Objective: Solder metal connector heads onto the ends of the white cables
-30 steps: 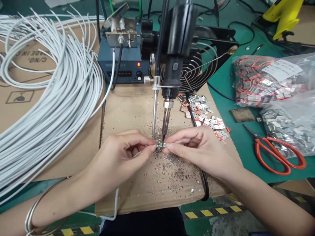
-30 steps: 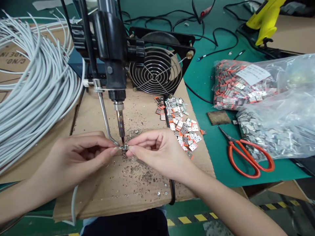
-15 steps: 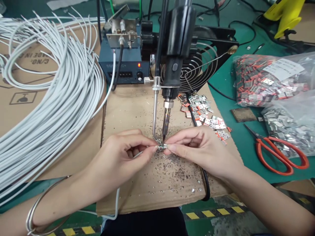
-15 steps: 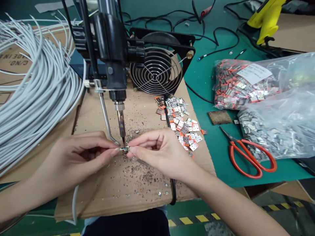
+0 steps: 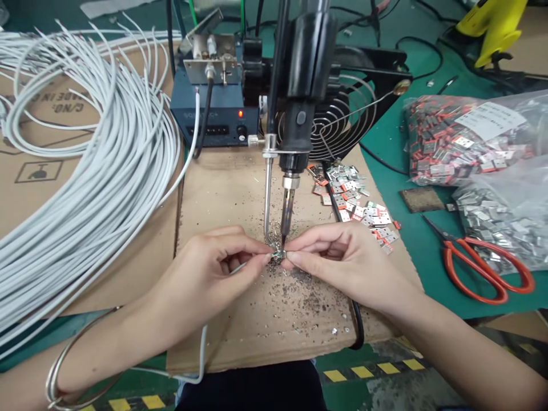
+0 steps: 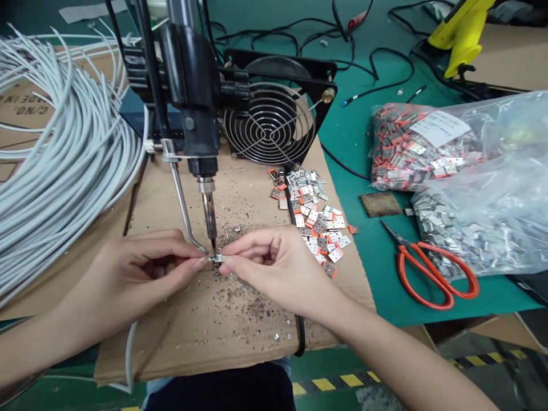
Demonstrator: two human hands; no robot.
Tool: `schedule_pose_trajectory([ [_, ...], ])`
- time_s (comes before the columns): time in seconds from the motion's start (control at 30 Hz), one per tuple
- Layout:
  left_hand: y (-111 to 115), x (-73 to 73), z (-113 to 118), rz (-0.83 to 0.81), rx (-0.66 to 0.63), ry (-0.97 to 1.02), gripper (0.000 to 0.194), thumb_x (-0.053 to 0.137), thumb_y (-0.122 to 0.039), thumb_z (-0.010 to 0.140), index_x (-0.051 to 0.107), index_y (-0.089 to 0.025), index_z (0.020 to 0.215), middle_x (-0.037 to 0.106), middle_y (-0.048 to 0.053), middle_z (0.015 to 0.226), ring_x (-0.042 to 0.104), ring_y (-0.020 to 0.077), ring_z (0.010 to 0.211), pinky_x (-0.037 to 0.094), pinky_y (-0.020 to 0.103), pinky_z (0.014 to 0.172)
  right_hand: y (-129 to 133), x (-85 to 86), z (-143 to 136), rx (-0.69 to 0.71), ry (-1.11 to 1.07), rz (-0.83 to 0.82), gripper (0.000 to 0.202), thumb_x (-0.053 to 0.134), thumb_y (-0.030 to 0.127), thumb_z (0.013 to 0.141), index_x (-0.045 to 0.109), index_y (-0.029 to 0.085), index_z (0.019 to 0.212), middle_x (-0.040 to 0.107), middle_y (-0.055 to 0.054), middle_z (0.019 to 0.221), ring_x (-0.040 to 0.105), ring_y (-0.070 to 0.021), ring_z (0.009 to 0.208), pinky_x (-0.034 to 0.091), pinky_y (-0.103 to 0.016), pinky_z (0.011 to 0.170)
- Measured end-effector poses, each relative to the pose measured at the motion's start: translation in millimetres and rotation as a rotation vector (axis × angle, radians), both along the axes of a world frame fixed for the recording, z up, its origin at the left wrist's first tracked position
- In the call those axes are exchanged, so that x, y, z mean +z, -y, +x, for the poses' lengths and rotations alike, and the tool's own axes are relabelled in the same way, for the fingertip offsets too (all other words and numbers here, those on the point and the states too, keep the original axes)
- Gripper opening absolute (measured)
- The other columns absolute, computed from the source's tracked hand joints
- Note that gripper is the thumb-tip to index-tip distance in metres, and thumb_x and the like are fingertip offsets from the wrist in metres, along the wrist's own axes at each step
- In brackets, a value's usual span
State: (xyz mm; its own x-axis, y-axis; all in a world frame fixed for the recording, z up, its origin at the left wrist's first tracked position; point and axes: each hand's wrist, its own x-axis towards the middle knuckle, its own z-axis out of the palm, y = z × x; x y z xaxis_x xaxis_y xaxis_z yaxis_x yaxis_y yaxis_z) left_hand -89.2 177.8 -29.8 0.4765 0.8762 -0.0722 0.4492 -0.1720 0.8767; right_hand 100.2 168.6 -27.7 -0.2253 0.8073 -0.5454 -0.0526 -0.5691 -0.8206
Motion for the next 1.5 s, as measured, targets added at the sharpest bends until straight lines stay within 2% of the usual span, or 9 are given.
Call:
schedule_pose_trajectory([
  [0.17,2.2,1.1,-1.6,-0.007,0.003,-0.007,0.013,0.060,-0.013,0.082,0.070,-0.018,0.075,0.064,-0.003,0.068,0.054,0.0050,0.056,0.040,0.014,0.049,-0.1,0.6,-0.9,-0.012,0.049,0.005,0.020,0.080,0.003,0.050,0.069,0.011,0.065,0.070,-0.002,0.061,0.060,-0.0047,0.048,0.042,-0.008,0.042],
  [0.5,6.6,2.2,-1.9,0.016,-0.013,0.008,0.014,0.059,-0.015,0.084,0.073,-0.017,0.086,0.061,-0.002,0.066,0.053,0.0045,0.053,0.038,0.014,0.045,0.6,2.5,3.6,0.038,-0.011,0.048,0.019,0.078,0.001,0.054,0.071,0.013,0.067,0.071,-0.002,0.064,0.065,-0.0057,0.055,0.046,-0.008,0.049],
  [0.8,6.3,1.4,-0.1,0.007,0.005,0.008,0.014,0.059,-0.013,0.082,0.072,-0.018,0.077,0.063,-0.003,0.065,0.052,0.0045,0.053,0.037,0.013,0.044,2.3,-1.8,1.9,0.058,0.093,0.126,0.014,0.078,0.008,0.058,0.069,0.011,0.068,0.070,-0.003,0.065,0.062,-0.0063,0.054,0.045,-0.011,0.046],
  [0.93,5.0,1.4,0.2,-0.015,0.017,0.004,0.014,0.060,-0.015,0.082,0.072,-0.017,0.077,0.064,-0.002,0.065,0.053,0.0054,0.054,0.037,0.014,0.043,1.9,-0.7,0.8,0.058,0.117,0.111,0.016,0.079,0.011,0.057,0.068,0.012,0.069,0.070,-0.003,0.064,0.060,-0.0062,0.052,0.043,-0.013,0.044],
  [1.2,6.5,2.8,1.1,-0.023,0.044,0.035,0.012,0.061,-0.014,0.080,0.073,-0.016,0.080,0.065,-0.002,0.064,0.049,0.0042,0.048,0.035,0.013,0.040,2.5,-1.9,3.4,0.070,0.084,0.181,0.014,0.078,0.014,0.060,0.068,0.013,0.070,0.071,-0.003,0.066,0.062,-0.0068,0.054,0.045,-0.012,0.046],
  [1.5,8.7,0.1,0.6,0.025,0.048,0.049,0.013,0.062,-0.013,0.079,0.074,-0.016,0.083,0.062,-0.002,0.061,0.050,0.0045,0.050,0.034,0.013,0.039,2.4,-0.9,5.2,0.084,0.052,0.180,0.009,0.074,0.010,0.064,0.068,0.013,0.070,0.072,-0.003,0.068,0.065,-0.0064,0.057,0.048,-0.011,0.051],
])
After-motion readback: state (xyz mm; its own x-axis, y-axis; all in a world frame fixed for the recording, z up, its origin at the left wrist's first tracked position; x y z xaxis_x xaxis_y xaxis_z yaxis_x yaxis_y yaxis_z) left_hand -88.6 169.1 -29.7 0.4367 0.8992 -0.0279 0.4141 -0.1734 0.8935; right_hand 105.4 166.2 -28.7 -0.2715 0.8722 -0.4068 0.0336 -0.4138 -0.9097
